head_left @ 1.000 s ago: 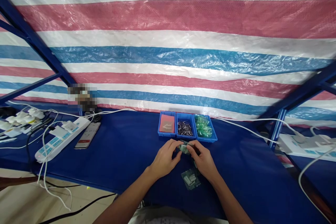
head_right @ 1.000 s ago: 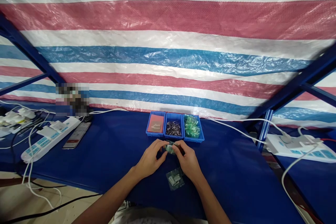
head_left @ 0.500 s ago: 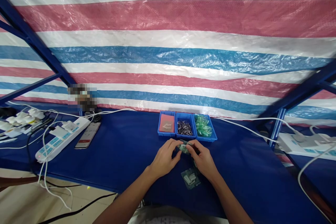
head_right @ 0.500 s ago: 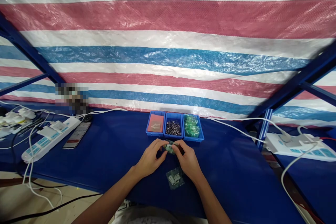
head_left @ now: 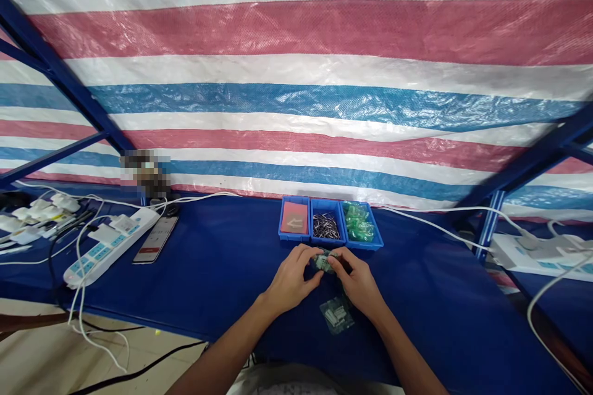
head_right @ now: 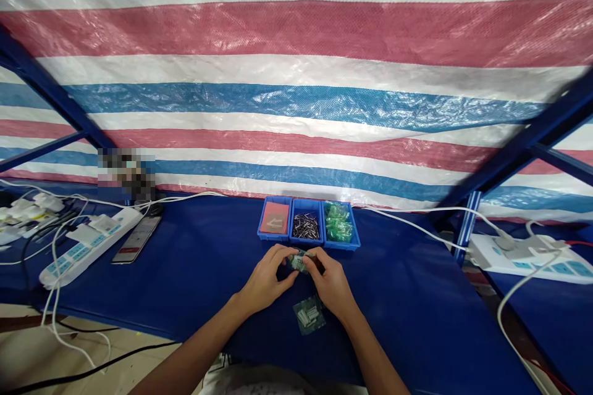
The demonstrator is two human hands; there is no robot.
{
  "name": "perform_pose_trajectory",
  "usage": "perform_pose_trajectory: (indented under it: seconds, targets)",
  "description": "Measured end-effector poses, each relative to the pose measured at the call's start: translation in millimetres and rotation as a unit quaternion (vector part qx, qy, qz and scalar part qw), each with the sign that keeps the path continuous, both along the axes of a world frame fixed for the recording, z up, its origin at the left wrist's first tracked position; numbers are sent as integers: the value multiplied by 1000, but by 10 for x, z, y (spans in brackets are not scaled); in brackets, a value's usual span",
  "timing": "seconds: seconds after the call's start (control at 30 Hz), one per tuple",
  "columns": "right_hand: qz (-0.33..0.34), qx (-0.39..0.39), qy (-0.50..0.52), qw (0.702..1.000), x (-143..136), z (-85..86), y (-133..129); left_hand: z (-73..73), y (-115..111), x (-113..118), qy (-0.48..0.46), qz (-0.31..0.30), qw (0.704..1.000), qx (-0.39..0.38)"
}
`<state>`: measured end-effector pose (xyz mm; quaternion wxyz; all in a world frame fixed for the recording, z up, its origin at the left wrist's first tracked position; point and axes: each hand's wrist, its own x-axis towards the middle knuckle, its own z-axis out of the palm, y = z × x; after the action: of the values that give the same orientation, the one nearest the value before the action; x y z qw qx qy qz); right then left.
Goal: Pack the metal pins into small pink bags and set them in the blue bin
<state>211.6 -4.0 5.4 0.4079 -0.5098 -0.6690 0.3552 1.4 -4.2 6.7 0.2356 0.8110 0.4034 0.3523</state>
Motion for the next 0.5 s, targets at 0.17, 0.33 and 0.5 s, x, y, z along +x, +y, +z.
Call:
perform_pose_trajectory:
  seconds: [0.17,0.33,0.5]
  targets:
    - [3,5,1,1000,-13,14,-3,-15,5,1,-7,0,1000,-5]
    - [9,1,0,1000,-9,1,8,-34,12,3,-9,1,1000,-11]
    - [13,-1,-1,1000,-2,5,2,-43,16,0,-8,-4,1000,-11]
